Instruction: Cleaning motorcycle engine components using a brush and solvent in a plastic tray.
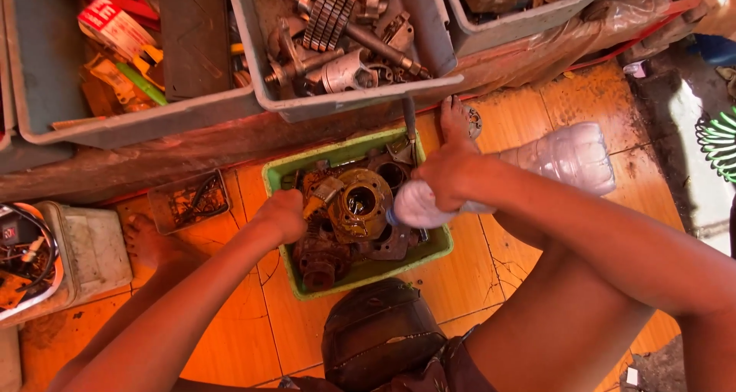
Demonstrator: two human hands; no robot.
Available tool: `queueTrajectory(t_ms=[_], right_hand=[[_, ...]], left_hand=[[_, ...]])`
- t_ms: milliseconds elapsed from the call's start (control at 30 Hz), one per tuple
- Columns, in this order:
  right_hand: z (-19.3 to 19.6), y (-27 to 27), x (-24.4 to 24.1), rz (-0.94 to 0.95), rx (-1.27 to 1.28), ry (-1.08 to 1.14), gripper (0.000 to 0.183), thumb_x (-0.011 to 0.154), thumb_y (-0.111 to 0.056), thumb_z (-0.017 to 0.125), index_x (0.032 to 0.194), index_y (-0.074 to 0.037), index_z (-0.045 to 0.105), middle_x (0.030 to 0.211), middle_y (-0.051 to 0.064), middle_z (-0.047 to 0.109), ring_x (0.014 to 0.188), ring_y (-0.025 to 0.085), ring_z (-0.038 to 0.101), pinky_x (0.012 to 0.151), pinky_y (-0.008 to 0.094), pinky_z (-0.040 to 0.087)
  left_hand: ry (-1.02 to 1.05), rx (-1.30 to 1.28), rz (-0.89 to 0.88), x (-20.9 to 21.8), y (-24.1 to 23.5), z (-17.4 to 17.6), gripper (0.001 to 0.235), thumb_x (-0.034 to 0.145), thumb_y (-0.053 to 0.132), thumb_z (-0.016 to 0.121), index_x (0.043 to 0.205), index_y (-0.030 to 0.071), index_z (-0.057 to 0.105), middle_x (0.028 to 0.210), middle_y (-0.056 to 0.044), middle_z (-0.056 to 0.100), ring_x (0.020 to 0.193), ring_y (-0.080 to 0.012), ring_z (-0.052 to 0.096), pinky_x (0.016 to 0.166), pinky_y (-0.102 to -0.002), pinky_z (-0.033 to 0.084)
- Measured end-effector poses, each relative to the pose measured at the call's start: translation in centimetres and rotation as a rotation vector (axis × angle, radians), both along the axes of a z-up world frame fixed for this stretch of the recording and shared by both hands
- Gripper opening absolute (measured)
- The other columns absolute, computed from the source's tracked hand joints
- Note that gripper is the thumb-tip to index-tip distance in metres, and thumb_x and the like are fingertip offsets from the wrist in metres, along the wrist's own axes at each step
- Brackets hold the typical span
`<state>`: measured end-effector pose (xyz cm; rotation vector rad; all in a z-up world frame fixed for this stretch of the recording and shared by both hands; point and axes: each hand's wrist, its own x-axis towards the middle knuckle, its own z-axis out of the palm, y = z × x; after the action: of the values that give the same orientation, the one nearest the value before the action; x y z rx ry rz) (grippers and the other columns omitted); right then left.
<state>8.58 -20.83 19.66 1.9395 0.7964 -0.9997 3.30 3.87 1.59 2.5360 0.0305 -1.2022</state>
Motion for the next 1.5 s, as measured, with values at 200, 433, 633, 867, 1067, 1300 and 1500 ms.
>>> queueTrajectory(t_ms=[200,433,633,867,1067,1300,1500], right_hand=[[-11.8,-5.2,1.1,-0.064,0.281,-0.211,0.064,0.074,-0.036,0.071,0.137,-0.027,0.062,0.098,0.011,0.076,0.089,0.044,0.071,0.064,0.072,0.049],[-11.0,-5.1,0.0,-0.083,0.177,-0.117,0.069,0.084,-0.03,0.071,0.15,-0.025,0.05,0.119,0.015,0.071,0.115,0.05,0.057,0.067,0.064,0.052],[-7.8,-8.0,2.3,-0.182,0.452,-0.093,0.065,0.075,-0.03,0.08,0.137,-0.034,0.059,0.109,0.008,0.073,0.107,0.04,0.066,0.082,0.06,0.051],[-10.5,-18.1,7.6,0.235,0.95,-0.559,0.101,0.061,-0.032,0.079,0.156,-0.036,0.046,0.131,0.001,0.054,0.111,0.034,0.042,0.098,0.046,0.038],[-15.2,-21.0,5.7,-0.274,1.53,-0.646,0.081,0.069,-0.002,0.085,0.145,-0.015,0.06,0.125,0.019,0.048,0.117,0.047,0.049,0.093,0.049,0.049],[-27.4,-20.2,7.3,-1.157,2.051,-0.968,0.09,0.073,0.006,0.096,0.143,-0.016,0.044,0.137,0.011,0.051,0.129,0.034,0.051,0.1,0.058,0.055],[-18.0,-7.0,5.0,-1.344,1.515,-0.21,0.048,0.099,-0.021,0.05,0.137,0.007,0.055,0.137,0.032,0.055,0.135,0.05,0.044,0.113,0.056,0.036]], left_hand=[[0.031,-0.063,0.03,-1.2,-0.8,-2.5,0.018,0.085,-0.001,0.061,0.098,-0.008,0.07,0.082,-0.02,0.067,0.074,-0.0279,0.068,0.059,-0.036,0.058],[0.126,-0.216,0.042,-2.4,-3.2,0.8,0.032,0.088,0.002,0.057,0.116,-0.011,0.066,0.096,-0.022,0.068,0.087,-0.0302,0.069,0.07,-0.039,0.06],[0.101,-0.202,-0.002,-2.5,-3.5,2.1,0.05,0.093,0.014,0.059,0.137,-0.009,0.053,0.11,-0.024,0.068,0.097,-0.029,0.069,0.076,-0.037,0.062],[0.106,-0.138,-0.055,-2.4,-4.0,2.1,0.042,0.095,0.011,0.066,0.131,-0.001,0.05,0.103,-0.018,0.071,0.076,-0.0291,0.071,0.069,-0.041,0.059],[0.155,-0.272,0.045,-2.5,-2.9,1.9,0.068,0.095,0.02,0.065,0.151,-0.008,0.038,0.128,-0.028,0.062,0.12,-0.0382,0.065,0.095,-0.049,0.06],[0.135,-0.257,0.052,-2.1,-2.3,0.6,0.057,0.093,0.019,0.069,0.14,-0.008,0.051,0.116,-0.027,0.067,0.108,-0.0372,0.07,0.086,-0.048,0.063],[0.131,-0.287,0.056,-1.9,-2.4,-0.6,0.048,0.093,0.017,0.071,0.132,-0.004,0.053,0.113,-0.025,0.065,0.107,-0.0366,0.069,0.082,-0.048,0.063]])
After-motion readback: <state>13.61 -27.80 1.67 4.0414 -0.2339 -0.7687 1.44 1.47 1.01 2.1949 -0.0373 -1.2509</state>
